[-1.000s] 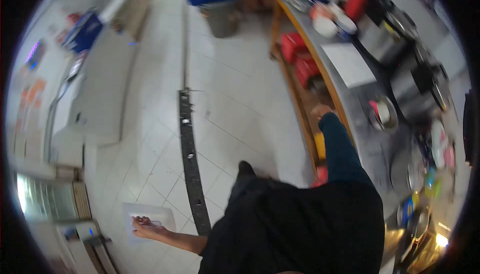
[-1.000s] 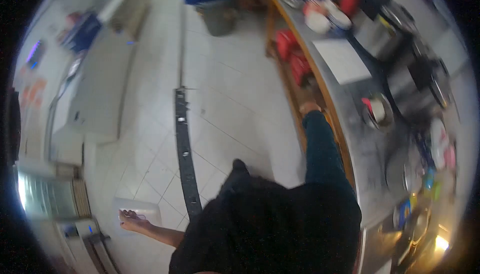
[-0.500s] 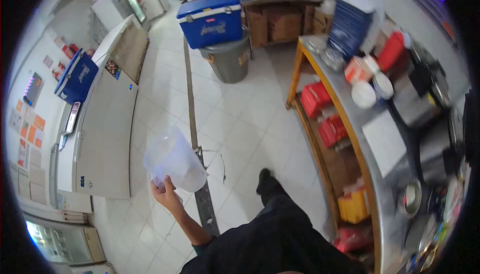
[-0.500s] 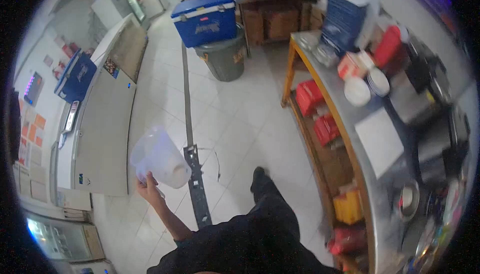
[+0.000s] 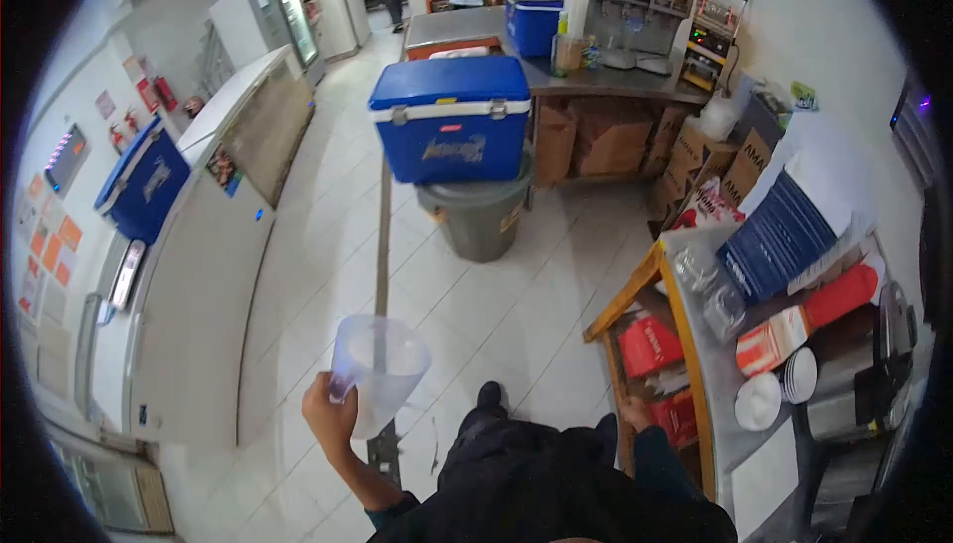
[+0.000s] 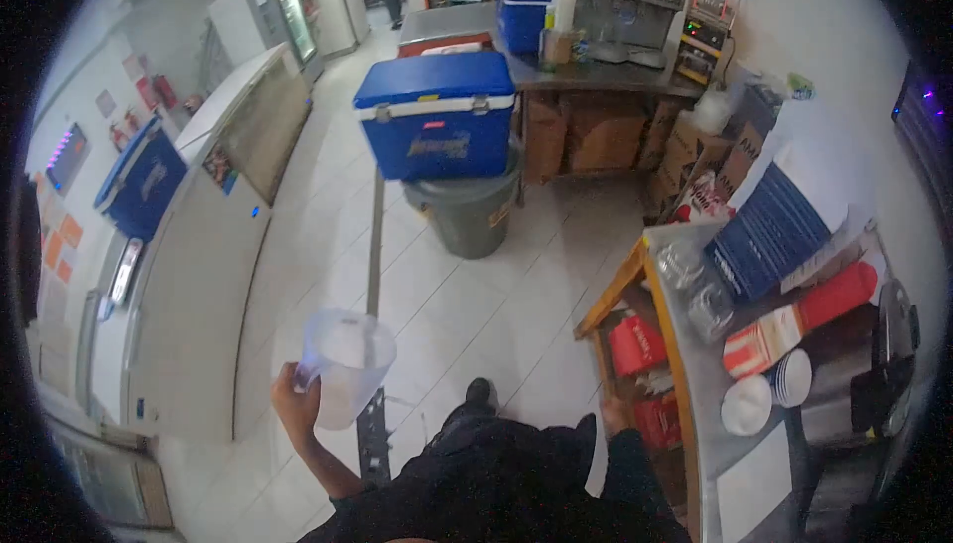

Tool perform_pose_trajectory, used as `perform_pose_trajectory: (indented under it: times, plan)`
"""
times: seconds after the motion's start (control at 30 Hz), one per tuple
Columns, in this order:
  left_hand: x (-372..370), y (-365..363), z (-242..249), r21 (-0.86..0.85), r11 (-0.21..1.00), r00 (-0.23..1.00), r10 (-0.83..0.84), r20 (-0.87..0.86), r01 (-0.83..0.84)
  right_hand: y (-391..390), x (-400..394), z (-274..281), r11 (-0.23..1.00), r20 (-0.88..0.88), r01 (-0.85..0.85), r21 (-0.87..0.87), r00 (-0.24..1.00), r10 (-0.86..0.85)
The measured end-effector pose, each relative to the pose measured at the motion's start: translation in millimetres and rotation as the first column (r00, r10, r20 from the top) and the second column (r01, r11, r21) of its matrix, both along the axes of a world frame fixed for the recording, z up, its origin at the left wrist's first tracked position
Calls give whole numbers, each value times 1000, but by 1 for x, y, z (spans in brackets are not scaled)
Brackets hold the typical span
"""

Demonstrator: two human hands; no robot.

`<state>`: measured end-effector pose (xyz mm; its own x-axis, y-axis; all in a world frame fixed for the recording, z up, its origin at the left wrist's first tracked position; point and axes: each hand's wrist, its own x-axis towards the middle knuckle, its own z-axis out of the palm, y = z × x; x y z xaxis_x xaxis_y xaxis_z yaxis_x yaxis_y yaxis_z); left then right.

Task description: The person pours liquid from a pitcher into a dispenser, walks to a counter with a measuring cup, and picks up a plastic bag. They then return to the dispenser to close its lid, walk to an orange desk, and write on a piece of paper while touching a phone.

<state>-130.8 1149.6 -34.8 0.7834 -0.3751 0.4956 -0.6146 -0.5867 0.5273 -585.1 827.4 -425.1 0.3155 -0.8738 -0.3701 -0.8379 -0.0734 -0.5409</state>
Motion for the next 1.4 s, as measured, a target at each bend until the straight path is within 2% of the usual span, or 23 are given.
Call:
perform_pose_trajectory:
  times: [0.03,0.07,0.13,0.17,0.23,0.3,0.37,0.4,0.43,0.5,0.53,0.57,0.6,0.63,0.67,0.73,0.8,0.97,1.13,1.27,1.33,1.37,1.4]
  plan:
    - [16,-23,-9,25,1000,998,-10,-68,11,-39,32,3,977,221,208,40,952,-211]
    - [37,-46,-13,62,998,992,-24,-127,32,-69,66,-5,909,425,395,133,806,-412]
    - [75,-102,-23,110,979,971,-148,-189,171,-95,135,44,856,550,418,305,657,-516]
    - [91,-135,-20,102,965,958,-221,-185,243,-95,161,57,897,546,322,304,712,-441]
    - [119,-198,-13,51,923,904,-361,-229,381,-105,194,75,950,527,117,291,809,-261]
    - [144,-271,-6,-60,865,821,-492,-289,498,-105,217,76,976,158,38,215,985,-73]
    - [158,-343,3,-207,786,729,-618,-295,583,-99,213,41,975,149,63,212,984,-96]
    - [163,-377,8,-275,741,681,-672,-293,613,-101,209,29,959,-30,-35,282,999,45]
    - [165,-411,13,-311,683,660,-727,-192,661,-93,202,19,900,12,121,419,990,-139]
    - [165,-473,16,-412,624,646,-756,-107,664,-98,204,11,807,90,456,375,849,-521]
    - [164,-503,14,-456,596,641,-765,-70,661,-115,206,5,889,37,325,322,934,-355]
    - [161,-532,12,-514,529,643,-764,58,675,-128,202,1,942,-31,175,286,984,-173]
    - [159,-562,10,-616,447,646,-751,136,649,-144,204,18,964,-107,10,266,994,19]
    - [156,-591,6,-708,354,660,-721,209,611,-170,217,30,602,-212,549,579,815,-539]
    - [154,-616,3,-743,303,677,-687,263,596,-197,221,32,548,-201,582,600,774,-601]
    - [150,-659,8,-757,267,694,-646,318,596,-235,217,25,657,-80,500,564,825,-559]
    - [151,-699,16,-741,256,679,-647,346,621,-287,210,19,703,-27,478,527,836,-548]
    - [158,-791,28,-716,259,638,-698,326,649,-428,229,23,687,146,516,511,736,-661]
    - [155,-899,29,-701,316,598,-778,195,640,-560,276,37,797,289,311,517,813,-505]
    - [158,-1003,38,-623,452,525,-847,-76,639,-623,279,16,808,321,191,557,848,-421]
    - [151,-1062,42,-668,528,437,-840,-321,524,-651,265,-3,771,362,223,597,783,-506]
    - [152,-1082,32,-697,516,352,-855,-382,498,-667,257,-16,752,391,243,612,734,-555]
    - [151,-1102,29,-666,540,388,-840,-380,515,-697,266,5,737,426,255,626,680,-597]
